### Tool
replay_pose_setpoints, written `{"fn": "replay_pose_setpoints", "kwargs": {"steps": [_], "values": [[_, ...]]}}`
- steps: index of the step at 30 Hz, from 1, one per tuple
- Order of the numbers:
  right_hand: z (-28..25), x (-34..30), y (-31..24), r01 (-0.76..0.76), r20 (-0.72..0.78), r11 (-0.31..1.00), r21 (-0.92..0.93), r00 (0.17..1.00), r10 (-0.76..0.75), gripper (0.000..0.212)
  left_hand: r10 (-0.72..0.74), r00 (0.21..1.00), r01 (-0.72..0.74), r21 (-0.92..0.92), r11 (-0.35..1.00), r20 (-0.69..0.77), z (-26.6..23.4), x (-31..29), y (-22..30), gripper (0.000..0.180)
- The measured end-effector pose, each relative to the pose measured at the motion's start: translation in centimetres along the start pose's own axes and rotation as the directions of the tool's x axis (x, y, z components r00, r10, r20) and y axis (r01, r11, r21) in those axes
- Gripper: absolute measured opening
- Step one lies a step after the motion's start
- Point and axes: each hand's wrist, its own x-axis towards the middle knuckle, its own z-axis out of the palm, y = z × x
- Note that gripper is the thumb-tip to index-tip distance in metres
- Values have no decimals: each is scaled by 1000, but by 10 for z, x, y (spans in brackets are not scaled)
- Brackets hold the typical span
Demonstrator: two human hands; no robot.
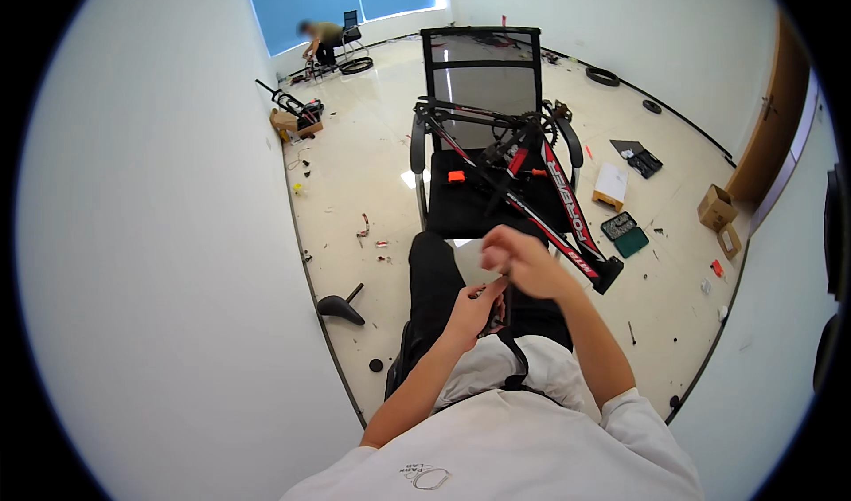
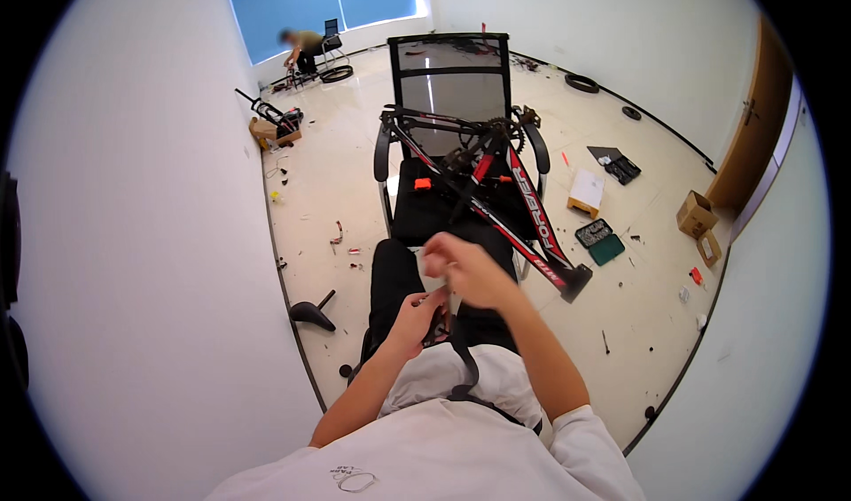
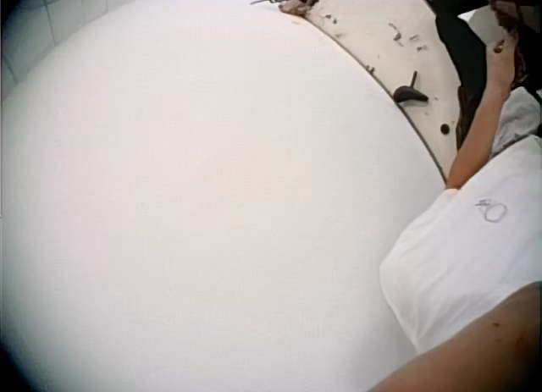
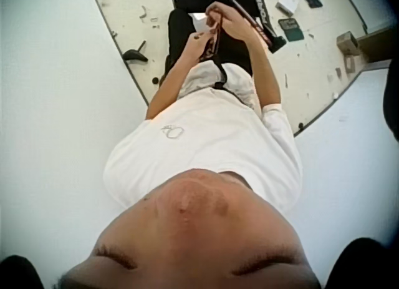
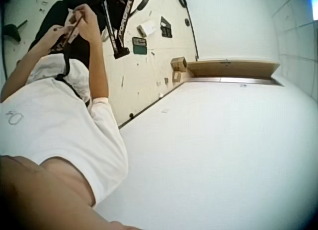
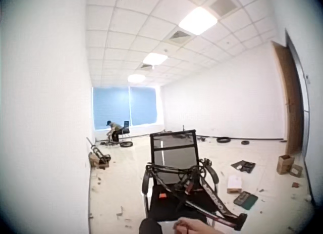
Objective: The person sits and repeatedly handles a small black bicycle component, using a screwdriver to tighten or loosen screws. The person rotates the part and adjusts the screwdriver multiple times while seated.
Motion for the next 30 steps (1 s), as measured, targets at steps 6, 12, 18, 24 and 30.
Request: {"fn": "replay_pose_setpoints", "kwargs": {"steps": [6,12,18,24,30], "values": [[79,-33,-21,348,52,717,-604,915,-401,67,49,972,-104,-234,967,-230,-9,3,12,29],[11,-16,17,188,-136,749,-636,927,-349,71,18,990,-59,-299,952,-137,-25,-10,62,38],[2,7,-28,236,-255,926,-296,914,-314,67,-125,992,123,-180,976,1,7,-5,15,33],[60,-32,-19,353,114,728,-588,927,-358,96,402,879,-469,-312,826,-256,25,1,13,27],[26,-28,-15,280,-130,759,-588,893,-430,87,12,997,-44,-413,910,-80,-13,-18,62,12]]}}
